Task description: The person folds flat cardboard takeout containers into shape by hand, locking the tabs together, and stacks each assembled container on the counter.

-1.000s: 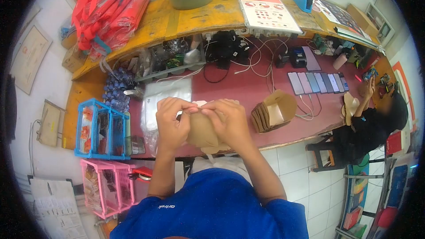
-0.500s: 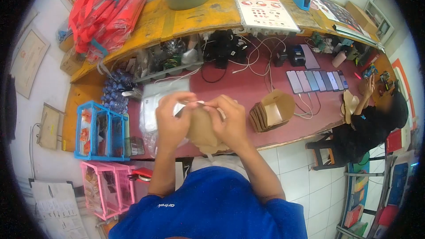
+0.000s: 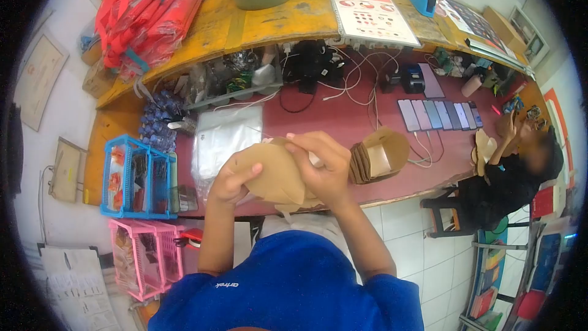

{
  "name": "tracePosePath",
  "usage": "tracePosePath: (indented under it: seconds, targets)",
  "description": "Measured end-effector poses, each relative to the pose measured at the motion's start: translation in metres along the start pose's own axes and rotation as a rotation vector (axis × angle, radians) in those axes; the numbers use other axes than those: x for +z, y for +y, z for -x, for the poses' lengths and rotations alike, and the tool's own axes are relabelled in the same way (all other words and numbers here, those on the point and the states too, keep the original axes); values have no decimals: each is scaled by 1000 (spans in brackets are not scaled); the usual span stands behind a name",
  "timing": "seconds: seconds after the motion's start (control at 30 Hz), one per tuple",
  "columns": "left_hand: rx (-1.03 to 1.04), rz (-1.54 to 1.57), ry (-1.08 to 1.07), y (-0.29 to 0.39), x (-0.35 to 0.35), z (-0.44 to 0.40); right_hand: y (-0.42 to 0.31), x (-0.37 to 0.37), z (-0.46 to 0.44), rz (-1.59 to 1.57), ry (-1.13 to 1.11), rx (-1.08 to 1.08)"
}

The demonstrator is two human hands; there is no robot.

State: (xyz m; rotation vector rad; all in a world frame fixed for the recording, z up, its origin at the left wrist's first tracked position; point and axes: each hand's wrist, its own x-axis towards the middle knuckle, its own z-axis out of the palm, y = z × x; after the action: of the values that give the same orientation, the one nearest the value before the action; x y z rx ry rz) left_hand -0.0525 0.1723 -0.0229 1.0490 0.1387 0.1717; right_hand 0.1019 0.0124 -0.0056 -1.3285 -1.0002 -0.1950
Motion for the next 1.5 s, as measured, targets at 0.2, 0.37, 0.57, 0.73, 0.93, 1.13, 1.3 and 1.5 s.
tracePosePath:
  seconds: [0.2, 0.37, 0.57, 0.73, 0.93, 1.13, 1.3, 1.5]
  targets:
    - [-33, -66, 94, 11, 14, -3, 2, -22, -6, 111, -130, -208]
    - [-96, 21, 92, 20, 19, -10, 0, -39, -14, 188, -297, -263]
    - [-76, -21, 47, 20, 22, -15, -2, -52, -19, 208, -411, -277]
    - [-53, -26, 61, 22, 30, -16, -3, -59, -22, 341, -463, -387]
    - [-27, -70, 31, 23, 31, -19, -2, -61, -22, 464, -493, -514]
    - [-5, -69, 25, 21, 27, -21, 1, -57, -24, 460, -476, -536]
    - [-3, -60, 36, 20, 24, -20, 6, -52, -21, 438, -482, -522]
    - [22, -101, 56, 13, 22, -20, 3, -46, -17, 301, -502, -342]
